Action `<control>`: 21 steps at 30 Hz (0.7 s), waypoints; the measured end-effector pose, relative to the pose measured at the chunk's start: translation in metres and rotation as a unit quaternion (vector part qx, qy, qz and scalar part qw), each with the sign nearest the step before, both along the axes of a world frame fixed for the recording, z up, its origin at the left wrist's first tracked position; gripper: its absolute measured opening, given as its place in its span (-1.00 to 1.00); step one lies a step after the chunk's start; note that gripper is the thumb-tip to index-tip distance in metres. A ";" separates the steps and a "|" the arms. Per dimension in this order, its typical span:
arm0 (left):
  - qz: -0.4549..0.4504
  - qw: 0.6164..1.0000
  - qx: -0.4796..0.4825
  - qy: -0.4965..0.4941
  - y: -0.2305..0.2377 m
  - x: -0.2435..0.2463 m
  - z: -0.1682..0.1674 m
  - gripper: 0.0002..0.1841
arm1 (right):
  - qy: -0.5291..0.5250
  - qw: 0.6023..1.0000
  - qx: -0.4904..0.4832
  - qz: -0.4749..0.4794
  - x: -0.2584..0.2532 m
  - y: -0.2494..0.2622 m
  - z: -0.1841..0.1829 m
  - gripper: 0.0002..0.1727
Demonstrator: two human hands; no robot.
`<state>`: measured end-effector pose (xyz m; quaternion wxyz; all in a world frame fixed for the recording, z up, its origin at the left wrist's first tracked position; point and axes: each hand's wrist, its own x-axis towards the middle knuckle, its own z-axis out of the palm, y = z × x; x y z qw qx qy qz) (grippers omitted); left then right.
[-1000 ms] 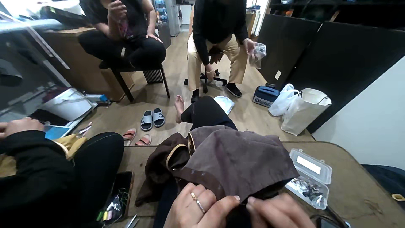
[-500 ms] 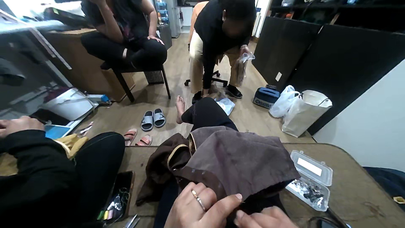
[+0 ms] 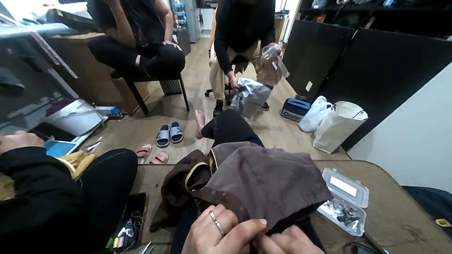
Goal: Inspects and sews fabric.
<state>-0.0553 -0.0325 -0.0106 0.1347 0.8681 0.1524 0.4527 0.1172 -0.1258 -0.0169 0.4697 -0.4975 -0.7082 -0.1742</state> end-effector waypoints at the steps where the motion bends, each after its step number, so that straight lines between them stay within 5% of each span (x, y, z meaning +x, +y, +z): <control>1: -0.004 1.000 -0.001 0.003 -0.001 0.000 0.000 -0.82 | -0.009 1.000 0.008 0.020 0.000 -0.003 0.001 -0.91; 6: -0.003 1.000 -0.001 0.001 0.001 -0.001 -0.001 -0.84 | 0.027 0.998 0.001 -0.054 0.010 0.005 0.002 -0.92; 10: 0.009 1.000 0.017 0.006 0.000 0.001 -0.003 -0.82 | -0.037 0.999 0.021 0.018 0.005 0.000 -0.004 -0.93; 21: 0.010 0.999 0.022 0.022 -0.001 0.000 -0.004 -0.82 | 0.001 0.999 0.031 -0.020 0.014 0.000 0.001 -0.91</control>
